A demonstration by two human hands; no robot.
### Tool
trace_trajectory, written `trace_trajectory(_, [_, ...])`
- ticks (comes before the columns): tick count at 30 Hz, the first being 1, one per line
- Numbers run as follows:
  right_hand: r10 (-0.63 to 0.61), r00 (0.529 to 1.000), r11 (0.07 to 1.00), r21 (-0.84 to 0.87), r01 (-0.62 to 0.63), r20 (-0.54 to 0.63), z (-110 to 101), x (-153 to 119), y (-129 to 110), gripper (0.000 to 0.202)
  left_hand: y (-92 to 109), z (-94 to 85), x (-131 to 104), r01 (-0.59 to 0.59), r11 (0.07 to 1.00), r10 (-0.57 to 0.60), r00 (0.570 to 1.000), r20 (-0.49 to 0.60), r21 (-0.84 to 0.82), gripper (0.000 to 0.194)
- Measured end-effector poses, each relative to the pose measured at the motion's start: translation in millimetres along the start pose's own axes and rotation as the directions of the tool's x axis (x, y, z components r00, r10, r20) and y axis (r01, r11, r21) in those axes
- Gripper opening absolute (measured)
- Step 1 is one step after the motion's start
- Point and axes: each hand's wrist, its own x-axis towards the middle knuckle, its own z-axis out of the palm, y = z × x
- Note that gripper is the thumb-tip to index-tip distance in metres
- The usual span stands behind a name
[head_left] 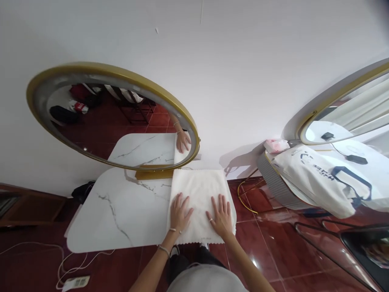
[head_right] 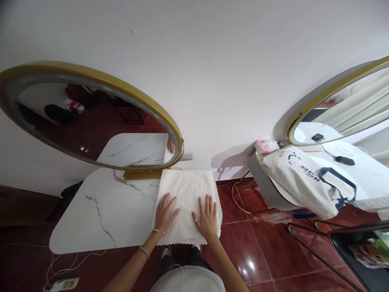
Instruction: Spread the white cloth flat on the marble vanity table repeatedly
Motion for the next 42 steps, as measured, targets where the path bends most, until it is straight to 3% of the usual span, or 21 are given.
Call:
trace_trajectory(5, [-0.001, 1.000, 1.000, -0.012, 0.001, 0.009, 1, 8, 0, 0.073, -24, -9.8, 78, 0.276, 0.960, -0.280, 0.951, -0.134, -0.050, 0.030])
trace_trajectory(8, [0.004, 1.000, 1.000, -0.014, -0.004, 0.007, 3, 7, 2, 0.072, -40, -9.7, 117, 0.337, 0.939, -0.343, 0.931, -0.126, -0.072, 0.025])
trace_trajectory(10, [0.005, 1.000, 1.000, -0.005, -0.005, 0.003, 3, 5, 2, 0.072, -44, -8.9, 126, 0.333, 0.940, -0.340, 0.933, -0.121, -0.077, 0.026])
trace_trajectory(14, [-0.008, 1.000, 1.000, 0.009, 0.008, -0.023, -2, 8, -4, 0.069, -29, -1.2, 114, 0.242, 0.969, -0.246, 0.959, -0.140, -0.048, 0.037])
trace_trajectory(18, [-0.084, 0.996, 0.996, 0.005, 0.084, 0.038, -12, 14, -9, 0.063, -7, 16.9, 97, 0.065, 0.997, -0.067, 0.995, -0.068, -0.030, 0.047])
trace_trajectory(23, [-0.123, 0.984, 0.992, 0.014, 0.123, 0.127, -18, 16, -11, 0.068, -12, 26.7, 91, 0.023, 0.998, -0.022, 1.000, -0.021, 0.058, 0.061])
trace_trajectory(26, [-0.161, 0.974, 0.987, 0.039, 0.157, 0.161, -17, 17, -23, 0.075, -29, 17.7, 88, 0.039, 0.996, -0.037, 0.999, -0.027, 0.081, 0.062])
trace_trajectory(29, [-0.212, 0.960, 0.976, 0.085, 0.199, 0.182, -11, 18, -49, 0.079, -57, 0.5, 82, 0.081, 0.991, -0.077, 0.996, -0.039, 0.109, 0.063])
trace_trajectory(33, [-0.297, 0.934, 0.949, 0.170, 0.266, 0.199, 1, 21, -104, 0.083, -114, -29.2, 74, 0.139, 0.978, -0.134, 0.990, -0.045, 0.153, 0.063])
trace_trajectory(37, [-0.437, 0.872, 0.885, 0.280, 0.373, 0.220, 5, 25, -157, 0.081, -168, -54.3, 69, 0.160, 0.973, -0.157, 0.987, -0.029, 0.167, 0.064])
trace_trajectory(39, [-0.445, 0.868, 0.879, 0.295, 0.375, 0.222, 7, 25, -172, 0.079, -180, -59.9, 67, 0.160, 0.972, -0.158, 0.987, -0.030, 0.169, 0.064])
trace_trajectory(42, [-0.406, 0.890, 0.901, 0.252, 0.352, 0.208, 10, 23, -173, 0.073, -175, -57.2, 66, 0.141, 0.975, -0.134, 0.990, -0.049, 0.170, 0.066])
